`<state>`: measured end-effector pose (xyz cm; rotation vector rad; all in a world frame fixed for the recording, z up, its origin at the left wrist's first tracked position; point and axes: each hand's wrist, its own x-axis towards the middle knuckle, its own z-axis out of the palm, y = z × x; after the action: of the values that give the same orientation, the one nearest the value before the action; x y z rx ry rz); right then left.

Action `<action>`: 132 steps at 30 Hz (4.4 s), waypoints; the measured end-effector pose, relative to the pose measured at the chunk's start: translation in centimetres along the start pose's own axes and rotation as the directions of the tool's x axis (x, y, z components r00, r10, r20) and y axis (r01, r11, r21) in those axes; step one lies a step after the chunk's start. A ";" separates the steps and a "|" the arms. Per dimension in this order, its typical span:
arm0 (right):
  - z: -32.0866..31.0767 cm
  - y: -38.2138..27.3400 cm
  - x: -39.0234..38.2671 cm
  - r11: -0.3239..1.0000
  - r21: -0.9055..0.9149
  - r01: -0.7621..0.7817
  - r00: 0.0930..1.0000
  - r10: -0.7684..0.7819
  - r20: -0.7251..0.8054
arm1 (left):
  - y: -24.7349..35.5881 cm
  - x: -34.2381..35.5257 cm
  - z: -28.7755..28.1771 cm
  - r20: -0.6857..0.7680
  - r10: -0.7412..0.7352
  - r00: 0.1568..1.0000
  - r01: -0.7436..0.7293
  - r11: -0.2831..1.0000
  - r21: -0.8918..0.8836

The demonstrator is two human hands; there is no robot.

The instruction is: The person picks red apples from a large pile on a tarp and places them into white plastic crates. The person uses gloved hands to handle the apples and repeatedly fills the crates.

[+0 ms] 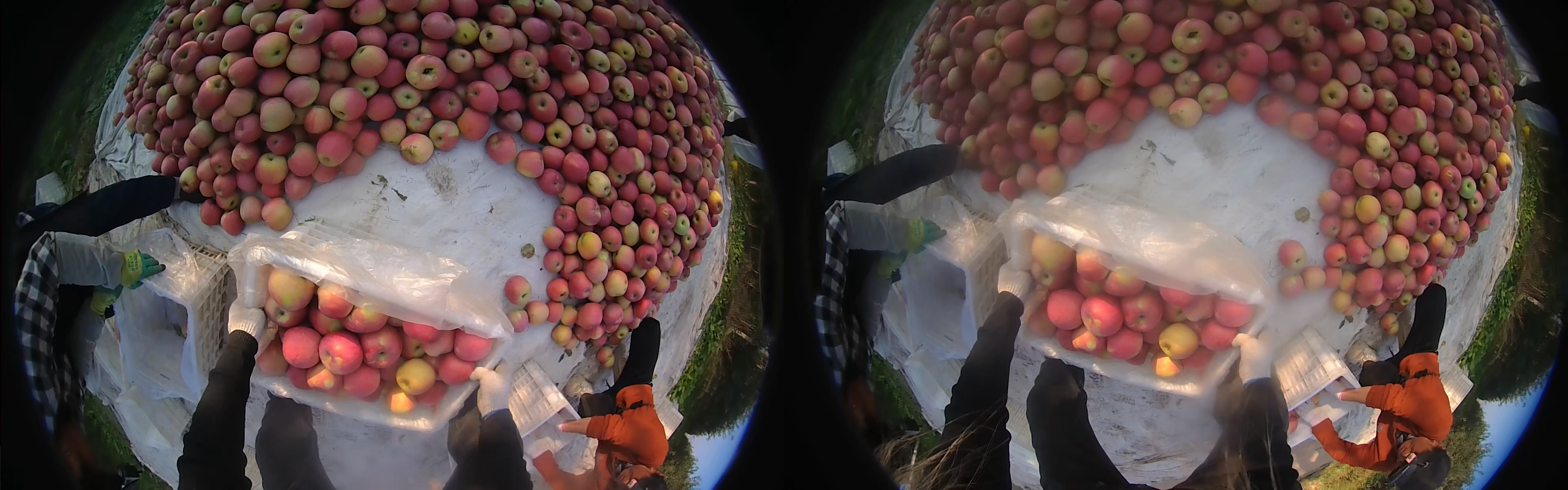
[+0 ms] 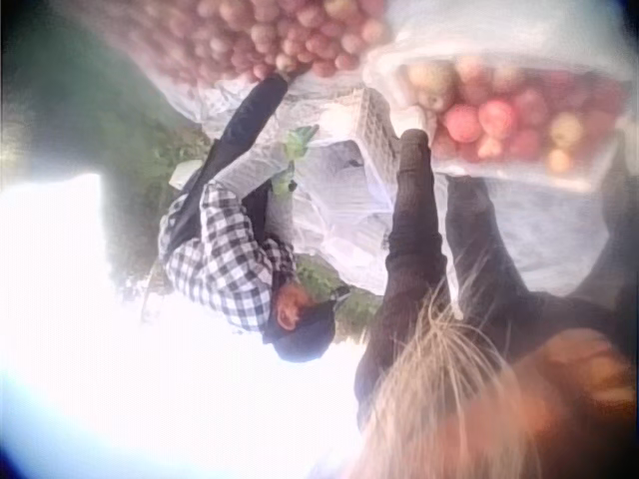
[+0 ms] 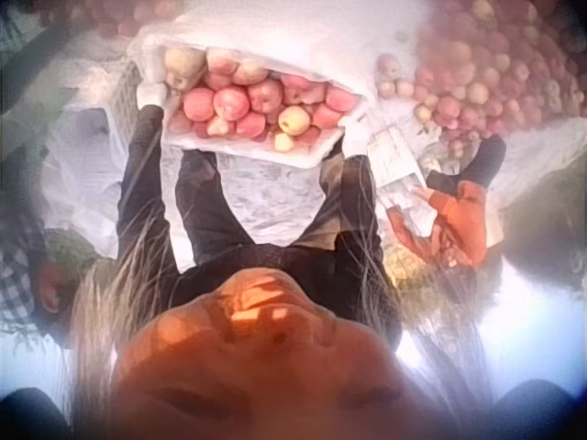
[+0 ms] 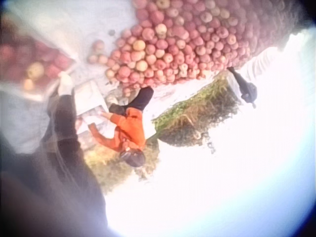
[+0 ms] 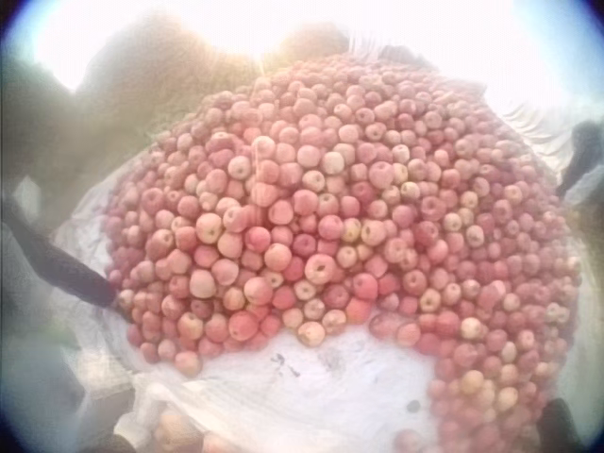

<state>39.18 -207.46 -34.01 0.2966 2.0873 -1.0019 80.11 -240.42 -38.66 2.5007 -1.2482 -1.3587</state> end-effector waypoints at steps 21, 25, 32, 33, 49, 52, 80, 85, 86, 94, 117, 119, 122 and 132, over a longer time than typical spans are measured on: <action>7.0 -7.1 4.0 0.836 -0.535 0.124 0.880 -0.342 -0.330 | 10.5 8.9 7.9 -0.109 0.385 0.917 -0.376 0.922 0.096; 5.8 -6.6 4.8 0.843 -0.537 0.025 0.900 -0.253 -0.355 | 10.7 7.8 7.6 -0.072 0.364 0.929 -0.360 0.931 0.067; 5.6 -5.8 4.7 0.855 -0.510 -0.095 0.923 -0.116 -0.367 | 9.0 10.4 6.6 0.049 0.363 0.931 -0.366 0.924 0.111; 5.6 -5.8 4.5 0.862 -0.494 -0.115 0.923 -0.092 -0.375 | 8.4 10.6 6.6 0.063 0.325 0.944 -0.331 0.934 0.133; -4.9 -12.8 11.7 0.771 -0.414 0.483 0.793 -0.186 0.580 | 2.0 18.3 2.7 0.054 0.590 0.805 -0.584 0.774 0.245; -6.8 -11.8 20.6 0.706 -0.631 0.322 0.945 -0.205 0.254 | 1.5 19.0 2.0 -0.029 0.337 0.941 -0.337 0.931 -0.139; 5.7 -25.3 32.8 -0.339 -0.621 0.706 0.248 -0.704 0.666 | 10.4 7.2 7.2 -0.185 0.752 0.632 -0.687 0.655 0.316; 7.0 -25.5 15.9 -0.266 0.261 0.928 -0.370 -0.745 0.555 | 9.6 10.9 6.5 -0.042 0.718 0.695 -0.712 0.695 0.097; 7.8 -24.7 13.1 -0.339 0.327 0.882 -0.471 -0.640 0.607 | 10.0 12.2 6.1 0.051 0.693 0.719 -0.694 0.712 0.107; 12.7 -19.4 10.2 -0.784 0.016 0.621 -0.361 -0.268 0.893 | 7.6 16.9 8.2 -0.017 0.825 0.564 -0.822 0.564 0.075; 12.8 -31.8 38.5 0.432 -0.519 0.738 0.602 -0.768 0.217 | 19.3 -12.6 21.1 0.214 0.838 0.502 -0.602 0.160 0.782; 13.7 -31.0 42.2 0.439 -0.445 0.780 0.550 -0.821 0.154 | 20.2 -12.9 21.3 0.203 0.779 0.594 -0.554 0.212 0.805; 14.3 -29.8 44.7 0.371 -0.439 0.818 0.421 -0.907 0.019 | 21.3 -12.6 20.5 0.165 0.765 0.623 -0.584 0.314 0.748; 11.3 -23.5 31.8 0.413 0.118 0.903 0.361 -0.879 0.311 | 18.2 -9.7 17.6 0.053 0.795 0.604 -0.737 0.532 0.416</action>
<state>12.53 -235.10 -48.70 -1.1646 1.8799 -1.4347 53.16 -240.60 -35.89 1.6828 -2.3768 -0.7059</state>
